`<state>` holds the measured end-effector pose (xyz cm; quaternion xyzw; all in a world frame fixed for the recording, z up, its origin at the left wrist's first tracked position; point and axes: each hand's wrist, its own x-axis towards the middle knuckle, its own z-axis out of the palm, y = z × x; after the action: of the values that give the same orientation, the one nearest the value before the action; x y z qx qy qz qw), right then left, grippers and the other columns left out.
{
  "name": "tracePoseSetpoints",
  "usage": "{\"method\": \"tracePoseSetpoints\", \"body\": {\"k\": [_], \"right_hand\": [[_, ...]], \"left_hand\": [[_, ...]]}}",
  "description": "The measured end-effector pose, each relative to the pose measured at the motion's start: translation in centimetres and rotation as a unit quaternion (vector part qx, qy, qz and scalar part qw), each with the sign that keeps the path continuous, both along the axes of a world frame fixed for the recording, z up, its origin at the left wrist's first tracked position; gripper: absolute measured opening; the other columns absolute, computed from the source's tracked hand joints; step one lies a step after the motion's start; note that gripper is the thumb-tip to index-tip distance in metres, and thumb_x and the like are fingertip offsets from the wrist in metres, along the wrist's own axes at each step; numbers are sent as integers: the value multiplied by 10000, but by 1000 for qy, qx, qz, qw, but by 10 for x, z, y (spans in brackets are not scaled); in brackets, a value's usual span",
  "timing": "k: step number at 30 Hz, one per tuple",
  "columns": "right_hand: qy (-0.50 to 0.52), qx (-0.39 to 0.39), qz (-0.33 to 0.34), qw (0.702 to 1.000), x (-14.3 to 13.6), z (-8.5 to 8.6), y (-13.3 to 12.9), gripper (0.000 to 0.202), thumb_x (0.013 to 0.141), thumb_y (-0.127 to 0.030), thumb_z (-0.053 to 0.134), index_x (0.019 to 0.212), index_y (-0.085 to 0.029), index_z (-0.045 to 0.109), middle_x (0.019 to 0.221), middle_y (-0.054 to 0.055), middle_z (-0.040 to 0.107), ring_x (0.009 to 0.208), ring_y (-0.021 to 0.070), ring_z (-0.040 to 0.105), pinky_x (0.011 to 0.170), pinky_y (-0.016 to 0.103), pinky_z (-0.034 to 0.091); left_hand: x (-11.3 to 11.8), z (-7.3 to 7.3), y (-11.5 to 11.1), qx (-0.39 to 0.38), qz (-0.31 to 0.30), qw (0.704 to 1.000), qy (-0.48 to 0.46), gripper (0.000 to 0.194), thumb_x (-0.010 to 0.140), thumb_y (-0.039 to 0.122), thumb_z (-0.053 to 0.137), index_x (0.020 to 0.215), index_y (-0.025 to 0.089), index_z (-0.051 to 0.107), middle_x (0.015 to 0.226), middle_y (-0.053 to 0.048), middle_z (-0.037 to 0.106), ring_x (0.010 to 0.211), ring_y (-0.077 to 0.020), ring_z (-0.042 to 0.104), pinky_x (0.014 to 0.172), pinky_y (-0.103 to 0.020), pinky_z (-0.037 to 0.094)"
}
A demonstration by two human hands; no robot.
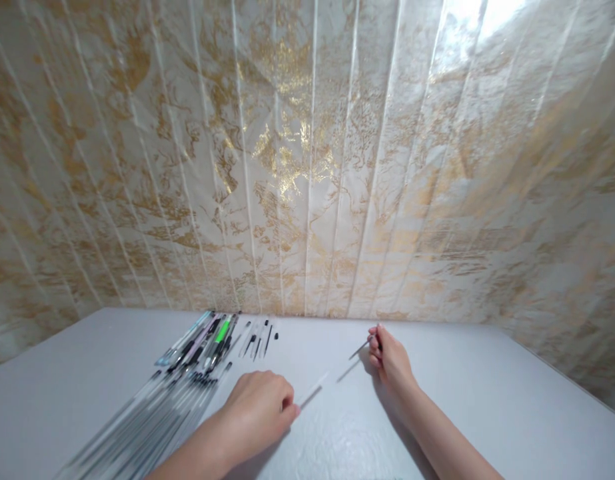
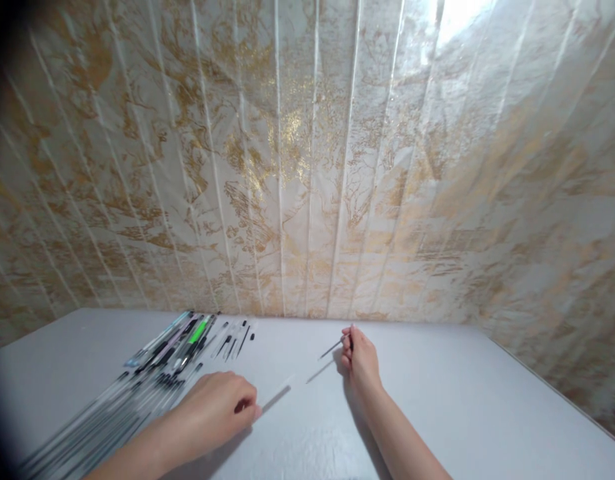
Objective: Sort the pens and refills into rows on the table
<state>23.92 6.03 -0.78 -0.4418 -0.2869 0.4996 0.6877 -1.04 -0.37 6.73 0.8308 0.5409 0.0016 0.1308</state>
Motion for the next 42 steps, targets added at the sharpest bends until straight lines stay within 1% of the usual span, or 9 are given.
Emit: {"method": "tracePoseSetpoints", "body": {"k": [3, 7, 12, 16, 19, 24, 33, 38, 42], "right_hand": [[-99, -45, 74, 991, 7, 4, 6, 429, 682, -584, 677, 712, -178, 541, 468, -97, 367, 367, 28, 188, 355, 163, 114], [-260, -107, 180, 943, -25, 10, 20, 393, 831, -557, 480, 727, -179, 512, 478, -87, 383, 361, 39, 187, 360, 182, 136], [-387, -133, 177, 895, -69, 18, 50, 218, 891, -322, 432, 815, -161, 557, 533, -35, 513, 391, 80, 377, 407, 209, 273], [-527, -128, 162, 825, -91, 23, 55, 115, 789, -186, 583, 868, -116, 629, 785, 125, 704, 715, 187, 640, 586, 255, 402], [-602, -119, 161, 773, -107, 28, 47, 251, 790, -258, 628, 959, -75, 655, 986, 231, 711, 954, 291, 659, 720, 309, 434], [-659, -116, 163, 725, -138, 37, 41, 423, 795, -307, 649, 1121, -38, 619, 1115, 271, 675, 1050, 343, 645, 785, 347, 457], [-650, -130, 168, 730, -164, 34, 63, 348, 772, -108, 598, 1107, -17, 618, 1100, 277, 681, 1044, 312, 660, 764, 315, 467], [-610, -122, 166, 765, -165, 29, 72, 285, 749, -49, 576, 1025, -15, 638, 1056, 284, 683, 1019, 307, 656, 765, 317, 451], [-549, -94, 172, 812, -155, 30, 65, 279, 767, -54, 502, 1020, -78, 616, 910, 162, 705, 859, 217, 662, 677, 270, 450]], "left_hand": [[-1, 3, 13, 25, 53, 996, 61, 321, 859, 276, 451, 824, 172, 753, 865, -152, 760, 864, -333, 701, 719, -382, 468], [8, -2, 39, 44, 99, 991, 76, 350, 897, 280, 442, 978, 82, 719, 1019, -240, 723, 995, -373, 672, 798, -431, 482], [15, -1, 44, 34, 118, 990, 65, 476, 799, 390, 626, 1118, 38, 639, 1023, -251, 722, 993, -382, 674, 818, -433, 496], [14, -4, 37, 21, 133, 989, 55, 480, 741, 339, 679, 1134, 70, 616, 1028, -222, 730, 1000, -359, 680, 822, -406, 503], [13, -12, 39, 25, 149, 988, 42, 424, 776, 304, 638, 1148, 107, 591, 1032, -200, 731, 1013, -328, 682, 828, -379, 501], [11, -25, 47, 37, 155, 987, 23, 375, 834, 188, 565, 1200, 111, 548, 1034, -199, 726, 1020, -303, 685, 829, -361, 508], [4, -34, 53, 52, 184, 981, 13, 344, 900, 103, 414, 1227, 80, 518, 1000, -240, 721, 998, -328, 691, 838, -427, 516], [4, -32, 51, 38, 187, 982, -13, 360, 857, 64, 444, 1212, 82, 499, 1031, -233, 715, 1011, -328, 684, 840, -412, 506], [-3, -25, 50, 26, 176, 981, -76, 336, 860, 95, 478, 1195, 89, 456, 1030, -190, 715, 1003, -276, 688, 808, -331, 499]]}}
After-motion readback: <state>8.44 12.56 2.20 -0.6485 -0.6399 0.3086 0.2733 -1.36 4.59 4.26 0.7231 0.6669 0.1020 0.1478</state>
